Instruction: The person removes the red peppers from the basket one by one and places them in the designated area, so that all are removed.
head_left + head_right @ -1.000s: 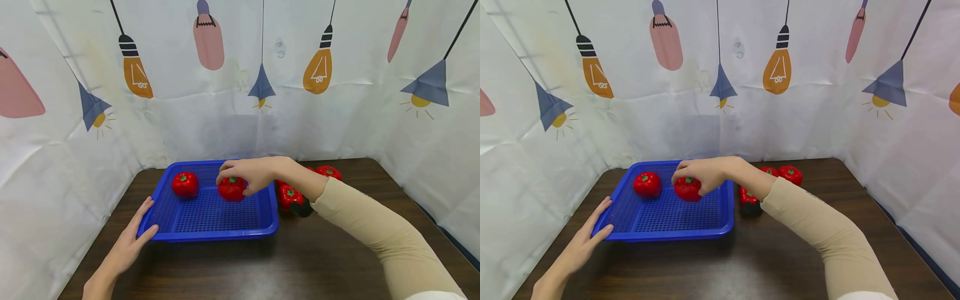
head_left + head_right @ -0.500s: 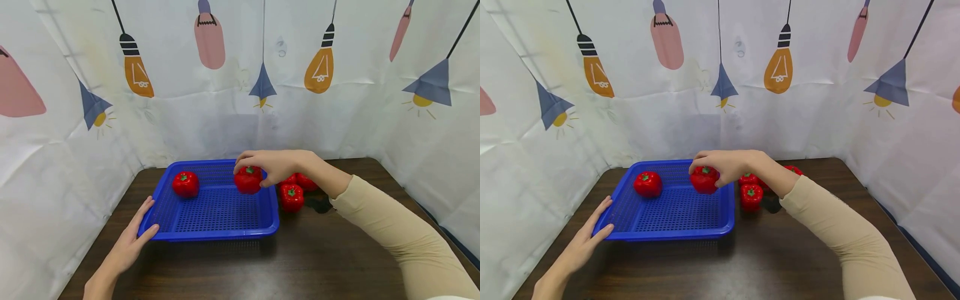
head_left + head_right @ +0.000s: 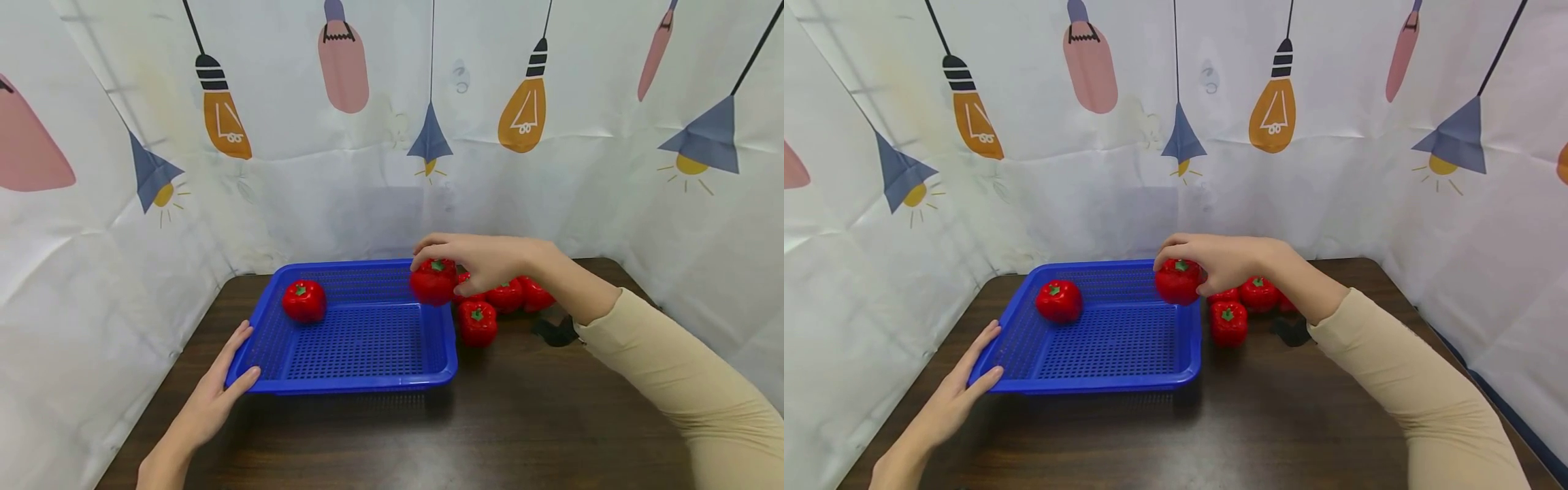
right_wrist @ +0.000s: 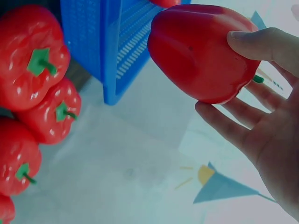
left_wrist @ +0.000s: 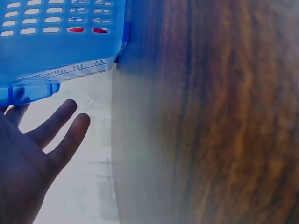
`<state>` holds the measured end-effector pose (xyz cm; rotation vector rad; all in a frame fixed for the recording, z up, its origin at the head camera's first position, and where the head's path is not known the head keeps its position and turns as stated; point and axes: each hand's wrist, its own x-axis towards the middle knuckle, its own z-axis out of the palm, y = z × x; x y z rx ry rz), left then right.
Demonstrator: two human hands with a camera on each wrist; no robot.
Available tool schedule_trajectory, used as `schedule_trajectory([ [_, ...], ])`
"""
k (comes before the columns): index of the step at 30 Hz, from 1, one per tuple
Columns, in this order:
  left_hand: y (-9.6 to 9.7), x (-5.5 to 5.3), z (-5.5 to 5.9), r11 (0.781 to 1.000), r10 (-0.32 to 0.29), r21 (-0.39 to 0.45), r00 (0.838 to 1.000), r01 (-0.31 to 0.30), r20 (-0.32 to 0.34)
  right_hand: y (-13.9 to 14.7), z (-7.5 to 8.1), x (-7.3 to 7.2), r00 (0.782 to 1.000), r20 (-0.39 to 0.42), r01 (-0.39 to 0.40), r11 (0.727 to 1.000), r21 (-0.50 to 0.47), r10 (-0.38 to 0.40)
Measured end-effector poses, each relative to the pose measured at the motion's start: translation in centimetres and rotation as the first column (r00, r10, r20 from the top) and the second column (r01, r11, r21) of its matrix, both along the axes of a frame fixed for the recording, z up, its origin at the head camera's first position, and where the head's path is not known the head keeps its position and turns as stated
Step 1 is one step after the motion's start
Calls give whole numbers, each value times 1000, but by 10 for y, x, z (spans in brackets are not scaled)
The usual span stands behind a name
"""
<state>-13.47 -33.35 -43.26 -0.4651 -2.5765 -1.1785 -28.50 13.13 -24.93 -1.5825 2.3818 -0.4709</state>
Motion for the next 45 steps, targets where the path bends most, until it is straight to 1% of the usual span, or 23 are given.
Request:
schedule_trajectory([
  [7, 1, -1, 2, 1000, 3, -5, 1000, -3, -2, 21, 2, 3, 998, -31, 51, 998, -21, -51],
  [18, 1, 0, 2, 1000, 3, 2, 1000, -3, -13, 49, -1, 2, 994, -21, 111, 994, -16, -112],
  [25, 1, 0, 1, 1000, 0, 0, 1000, 0, -14, 68, -8, 2, 989, -33, 144, 989, -27, -145],
  [30, 1, -1, 2, 1000, -5, 0, 1000, 5, -18, 84, -15, 2, 984, -18, 174, 983, -57, -175],
  [36, 1, 0, 2, 1000, -3, -14, 1000, 3, -8, 101, -22, 5, 978, -1, 208, 976, -65, -208],
  [42, 0, 0, 2, 1000, -4, -14, 1000, 4, -4, 114, -27, 8, 976, -11, 216, 975, -55, -217],
  [45, 0, 0, 2, 1000, -4, -12, 1000, 4, -4, 118, -31, 8, 977, 3, 214, 976, -39, -215],
])
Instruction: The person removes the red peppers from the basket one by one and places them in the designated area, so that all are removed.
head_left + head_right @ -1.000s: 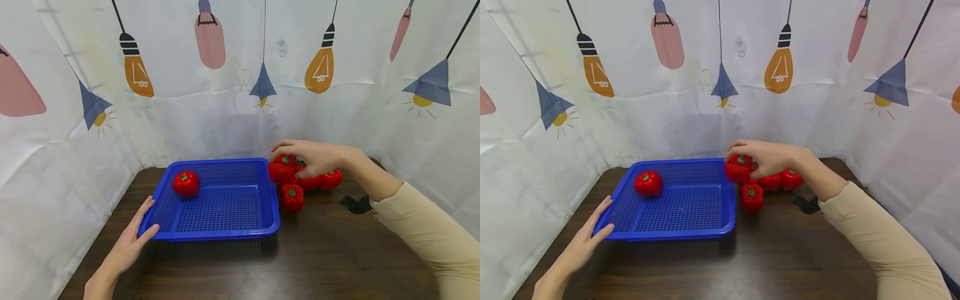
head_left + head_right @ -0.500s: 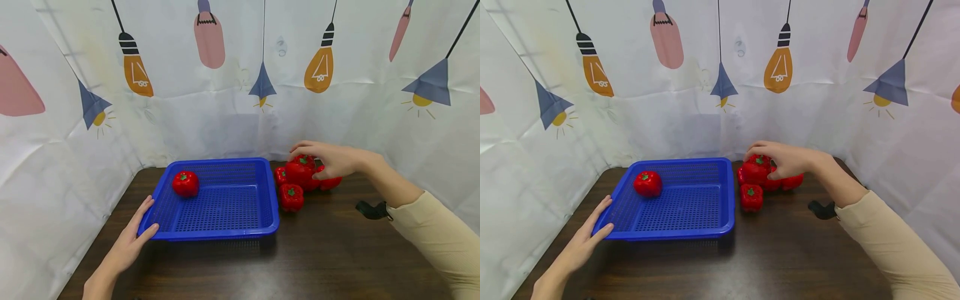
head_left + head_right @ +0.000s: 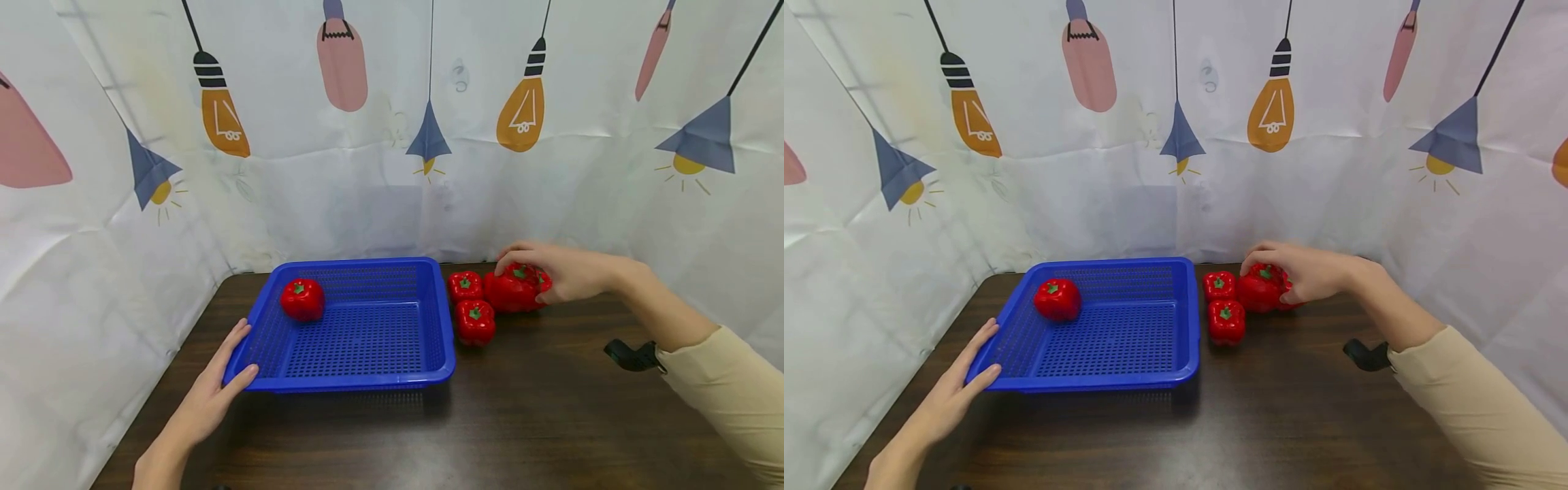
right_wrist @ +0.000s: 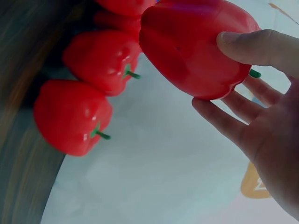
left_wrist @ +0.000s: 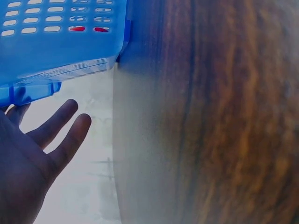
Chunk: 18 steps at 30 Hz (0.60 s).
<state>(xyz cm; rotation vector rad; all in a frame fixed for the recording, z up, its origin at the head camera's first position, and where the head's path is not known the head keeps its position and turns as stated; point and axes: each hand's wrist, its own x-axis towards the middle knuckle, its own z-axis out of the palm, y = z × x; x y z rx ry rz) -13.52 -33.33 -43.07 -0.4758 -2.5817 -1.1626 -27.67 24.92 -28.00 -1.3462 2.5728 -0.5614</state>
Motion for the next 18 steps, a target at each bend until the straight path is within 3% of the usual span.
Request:
schedule_trajectory([
  [11, 1, -1, 1, 1000, 0, -5, 1000, 0, 1, 5, -19, 3, 998, 61, -12, 999, 30, 10],
  [18, 1, 1, 0, 1000, 3, -4, 1000, -3, 6, 4, -31, 2, 999, 52, 0, 997, 81, -4],
])
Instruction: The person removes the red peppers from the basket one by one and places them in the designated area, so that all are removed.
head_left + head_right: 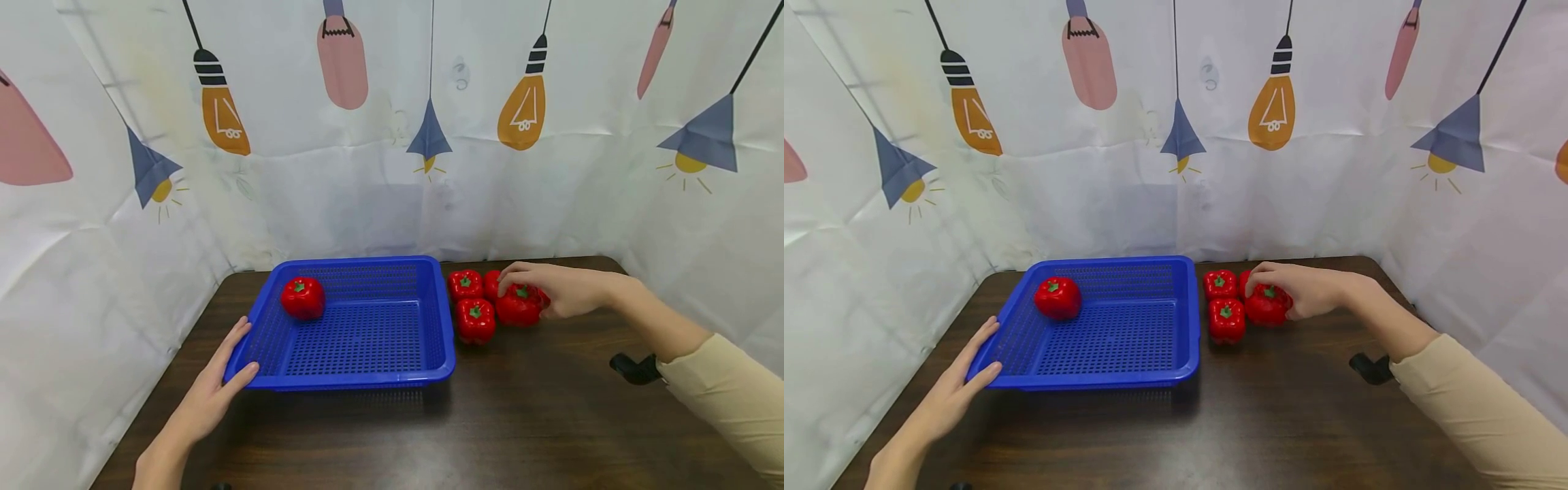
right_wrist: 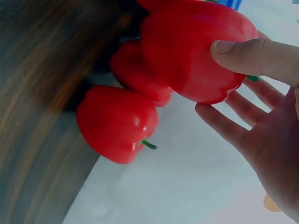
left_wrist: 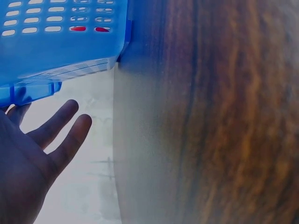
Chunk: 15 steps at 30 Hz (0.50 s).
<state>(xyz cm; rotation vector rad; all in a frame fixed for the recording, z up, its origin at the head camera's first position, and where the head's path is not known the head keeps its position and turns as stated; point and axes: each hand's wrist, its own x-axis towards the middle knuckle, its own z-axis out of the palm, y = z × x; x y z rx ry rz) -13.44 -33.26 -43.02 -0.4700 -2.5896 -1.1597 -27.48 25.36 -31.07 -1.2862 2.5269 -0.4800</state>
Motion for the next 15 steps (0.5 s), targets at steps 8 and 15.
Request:
schedule_trajectory([
  [8, 0, 0, 0, 1000, 1, -1, 1000, -1, 5, 2, -12, -2, 999, -22, -27, 999, 24, 27],
  [15, 0, 0, 0, 1000, 2, 0, 1000, -2, 8, 3, -21, -2, 999, -21, -40, 999, 17, 40],
])
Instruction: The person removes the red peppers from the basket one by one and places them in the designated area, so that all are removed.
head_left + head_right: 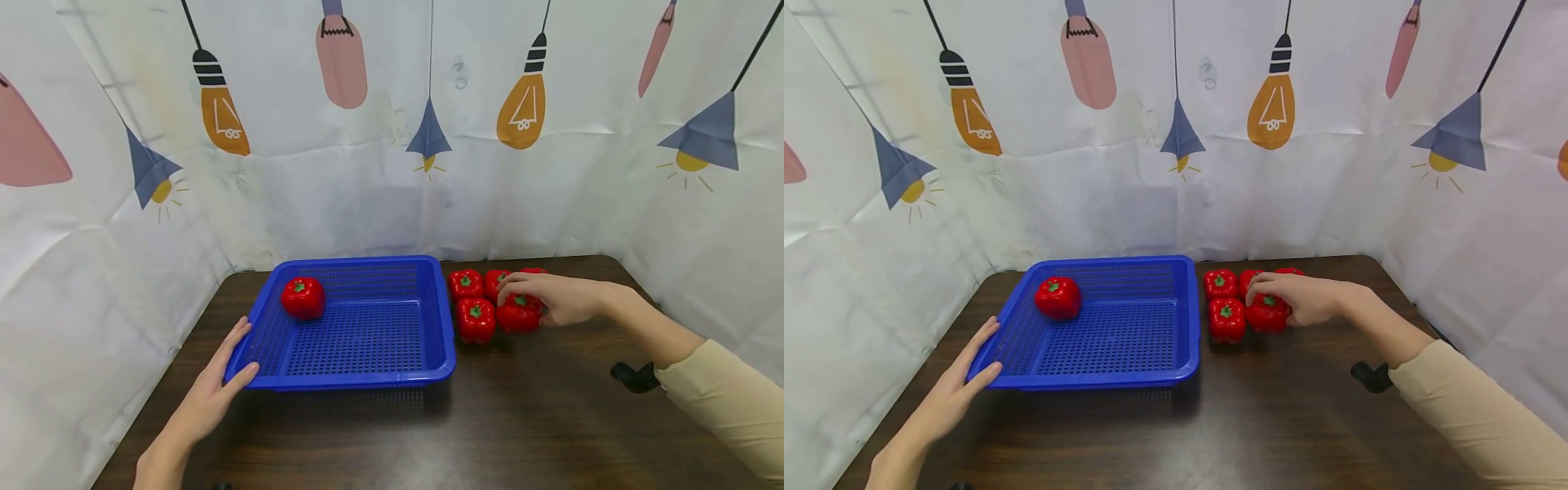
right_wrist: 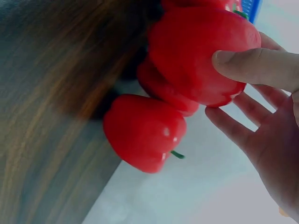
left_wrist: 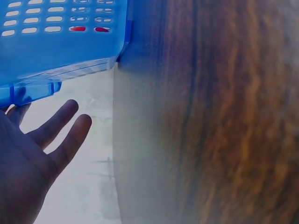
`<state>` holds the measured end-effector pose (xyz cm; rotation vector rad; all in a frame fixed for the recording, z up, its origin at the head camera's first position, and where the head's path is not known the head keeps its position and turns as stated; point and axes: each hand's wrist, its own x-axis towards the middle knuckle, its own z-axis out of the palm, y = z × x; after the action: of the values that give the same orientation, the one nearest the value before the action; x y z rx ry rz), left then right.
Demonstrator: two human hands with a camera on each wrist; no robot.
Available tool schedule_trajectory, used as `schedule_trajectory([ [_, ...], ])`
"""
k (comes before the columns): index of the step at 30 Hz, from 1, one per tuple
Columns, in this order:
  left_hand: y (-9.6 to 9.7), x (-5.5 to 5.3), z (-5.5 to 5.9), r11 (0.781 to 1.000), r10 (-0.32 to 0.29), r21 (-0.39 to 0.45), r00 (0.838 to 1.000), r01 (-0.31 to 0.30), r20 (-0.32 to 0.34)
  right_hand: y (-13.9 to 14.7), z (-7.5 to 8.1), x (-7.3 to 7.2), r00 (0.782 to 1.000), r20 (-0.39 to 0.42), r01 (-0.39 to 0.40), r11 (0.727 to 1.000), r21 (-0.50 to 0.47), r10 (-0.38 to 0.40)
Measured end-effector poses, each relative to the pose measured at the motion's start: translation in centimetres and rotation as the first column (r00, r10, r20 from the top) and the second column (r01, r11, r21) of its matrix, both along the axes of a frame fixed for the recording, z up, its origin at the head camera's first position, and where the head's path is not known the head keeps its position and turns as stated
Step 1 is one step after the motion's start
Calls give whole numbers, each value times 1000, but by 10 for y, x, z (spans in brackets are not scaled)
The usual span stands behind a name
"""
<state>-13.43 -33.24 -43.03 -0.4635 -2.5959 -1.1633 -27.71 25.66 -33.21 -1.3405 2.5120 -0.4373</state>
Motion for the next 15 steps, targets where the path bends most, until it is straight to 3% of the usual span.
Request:
schedule_trajectory([
  [15, 1, 2, 1, 1000, -2, 4, 1000, 2, -2, 1, -14, 4, 998, 48, 41, 999, -10, -40],
])
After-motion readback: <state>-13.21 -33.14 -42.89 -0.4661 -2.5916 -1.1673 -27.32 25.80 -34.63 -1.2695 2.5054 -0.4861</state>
